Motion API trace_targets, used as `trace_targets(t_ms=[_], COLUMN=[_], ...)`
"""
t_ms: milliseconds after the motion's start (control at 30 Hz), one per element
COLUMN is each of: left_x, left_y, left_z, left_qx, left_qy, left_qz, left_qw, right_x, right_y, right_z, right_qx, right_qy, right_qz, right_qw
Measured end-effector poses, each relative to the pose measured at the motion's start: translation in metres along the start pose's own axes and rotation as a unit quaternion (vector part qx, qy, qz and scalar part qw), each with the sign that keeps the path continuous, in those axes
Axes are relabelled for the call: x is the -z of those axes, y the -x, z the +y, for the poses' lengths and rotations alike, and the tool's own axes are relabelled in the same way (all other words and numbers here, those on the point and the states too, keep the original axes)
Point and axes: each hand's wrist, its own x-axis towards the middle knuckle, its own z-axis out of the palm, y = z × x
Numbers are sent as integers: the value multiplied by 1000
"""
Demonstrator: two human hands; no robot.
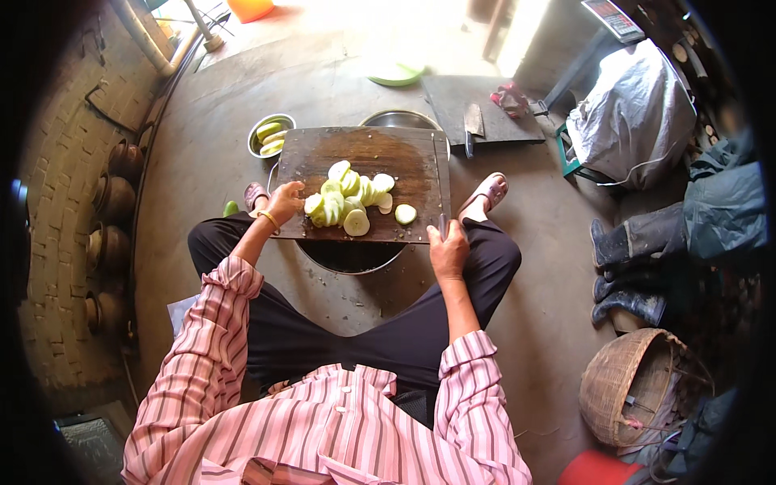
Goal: The person scrapes chopped vegetables off a wooden board with a cleaver. The person then picks up a peeled cucumber, cuts it into round slices with a knife, and slices the pieces into thin strips on the board.
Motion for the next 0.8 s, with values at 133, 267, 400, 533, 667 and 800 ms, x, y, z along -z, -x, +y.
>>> trace_targets(t_ms=[133, 267, 400, 533, 667, 800], left_x=[13, 8, -2, -8, -9, -10], left_y=[-3, -1, -2, -1, 1, 10], left_z=[-31, -56, -69, -80, -81, -77], left_qx=[23, 81, 144, 140, 144, 158], left_qy=[-101, -196, -26, -34, -31, -39], left_qz=[78, 120, 58, 59, 61, 50], left_qw=[992, 970, 987, 988, 987, 985], right_x=[-10, -29, -39, -41, -40, -33], right_y=[-32, -34, -29, -28, -30, -29], right_z=[20, 34, 41, 42, 43, 49], right_qx=[58, 66, 67, 41, 55, 69], right_qy=[47, 55, 63, 31, 27, -3], right_qz=[2, -19, -39, -47, -37, -56], right_qw=[997, 996, 995, 998, 997, 996])
